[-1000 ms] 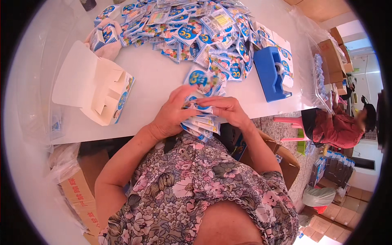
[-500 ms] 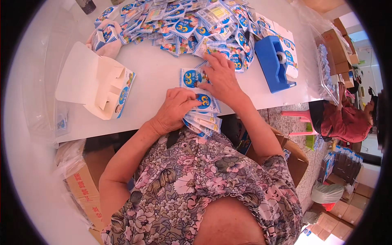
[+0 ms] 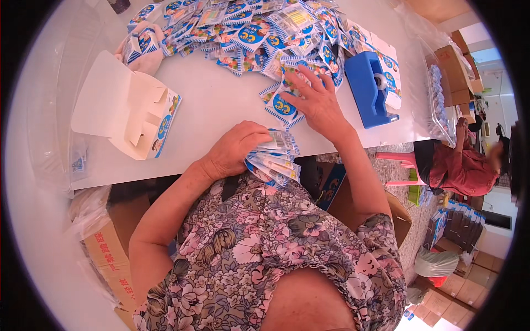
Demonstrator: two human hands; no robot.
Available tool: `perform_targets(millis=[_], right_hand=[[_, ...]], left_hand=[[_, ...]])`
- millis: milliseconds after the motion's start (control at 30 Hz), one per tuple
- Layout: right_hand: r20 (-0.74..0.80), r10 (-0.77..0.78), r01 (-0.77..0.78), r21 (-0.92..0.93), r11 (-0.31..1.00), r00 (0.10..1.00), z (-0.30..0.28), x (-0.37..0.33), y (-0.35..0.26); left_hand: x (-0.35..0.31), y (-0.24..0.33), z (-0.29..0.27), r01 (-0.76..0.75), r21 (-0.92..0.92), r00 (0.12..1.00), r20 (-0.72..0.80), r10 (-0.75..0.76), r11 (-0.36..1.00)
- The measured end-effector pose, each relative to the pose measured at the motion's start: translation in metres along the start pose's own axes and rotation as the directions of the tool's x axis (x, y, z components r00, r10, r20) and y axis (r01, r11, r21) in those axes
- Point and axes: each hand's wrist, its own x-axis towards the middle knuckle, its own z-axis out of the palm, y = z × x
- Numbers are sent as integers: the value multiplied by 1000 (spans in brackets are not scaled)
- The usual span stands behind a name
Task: Sorting and stacking stickers into piles and placing them into a shipping box.
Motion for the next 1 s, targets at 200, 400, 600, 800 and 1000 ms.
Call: perform_targets(millis=[200,400,600,800,1000], right_hand=[[113,65,-96,304,948,991,-8,-9,-33],[-234,587,-529,267,805,775,9,-15,-21],[-106,648,-636,130,761,754,42,-6,-9],[-56,503,-407,514,755,862,13,-20,-45],[187,702,-618,659,429,687,15,-5,-23]], left_hand=[[3,3,-3,-73,182,991,-100,92,981],[1,2,-4,-38,86,999,8,38,996],[0,5,-5,-39,254,999,19,36,967],[4,8,-5,-91,177,986,-120,113,980],[0,2,-7,-46,119,997,68,38,992]])
